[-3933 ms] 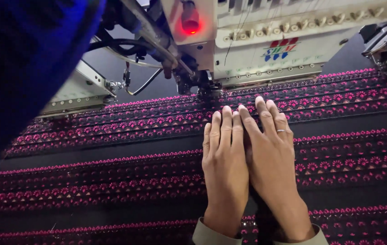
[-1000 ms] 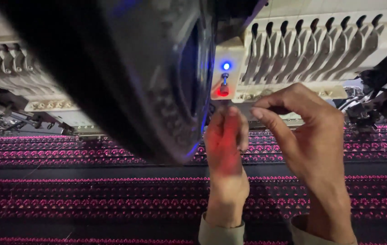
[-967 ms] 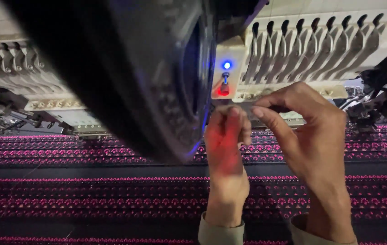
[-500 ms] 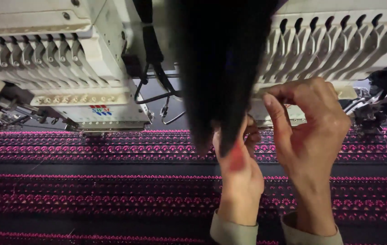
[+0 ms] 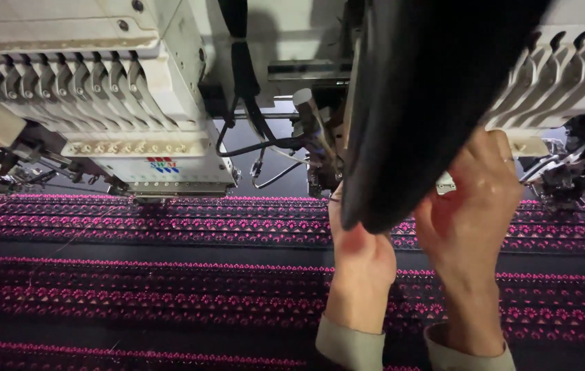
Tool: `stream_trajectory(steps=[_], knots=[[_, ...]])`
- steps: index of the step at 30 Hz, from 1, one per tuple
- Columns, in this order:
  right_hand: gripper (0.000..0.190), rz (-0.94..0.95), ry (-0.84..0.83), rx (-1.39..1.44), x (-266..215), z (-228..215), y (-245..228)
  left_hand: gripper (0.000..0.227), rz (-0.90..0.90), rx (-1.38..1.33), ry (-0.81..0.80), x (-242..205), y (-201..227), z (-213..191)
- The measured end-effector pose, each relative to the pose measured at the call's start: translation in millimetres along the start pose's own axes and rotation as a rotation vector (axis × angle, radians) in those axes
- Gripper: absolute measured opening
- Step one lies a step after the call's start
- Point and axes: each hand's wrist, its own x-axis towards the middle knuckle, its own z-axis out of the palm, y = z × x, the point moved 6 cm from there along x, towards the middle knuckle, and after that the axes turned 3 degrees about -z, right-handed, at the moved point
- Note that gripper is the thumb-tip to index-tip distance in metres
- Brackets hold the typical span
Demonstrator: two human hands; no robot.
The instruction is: Operating a control panel and performing manual thread adjustments and threading on an industrial multi-head embroidery machine.
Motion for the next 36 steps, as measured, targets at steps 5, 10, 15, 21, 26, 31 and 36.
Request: stream_trajectory(steps=[5, 10, 15, 21, 26, 31, 36], knots=[[0.026, 0.029, 0.08, 0.093, -8.2, 3.3, 5.7, 0.009, -0.05, -0.043, -0.078, 9.1, -0.2, 3.9], [0.036, 0.021, 0.076, 0.061, -8.0, 5.1, 9.9, 0.017, -0.038, -0.026, -0.28, 16.2, 5.6, 11.9], [0.035, 0.015, 0.044, 0.006, -8.1, 5.6, 10.2, 0.013, -0.046, 0.069, -0.289, 17.5, 4.0, 11.9], [0.014, 0.025, -0.067, -0.089, 4.9, 0.0, -1.8, 0.01, -0.059, 0.183, -0.302, 12.7, 0.8, 2.7], [0.01, 0.018, -0.07, -0.145, 5.1, 0.1, -3.6, 0.008, -0.068, 0.269, -0.308, 9.0, -1.6, -7.5], [0.01, 0.035, -0.088, -0.179, 5.2, 0.7, -2.3, 0.007, -0.078, 0.353, -0.314, 10.5, -4.1, -11.1], [0.011, 0.005, -0.089, -0.193, 7.0, 2.2, -5.3, 0.008, -0.085, 0.462, -0.323, 9.9, -9.1, -15.7]])
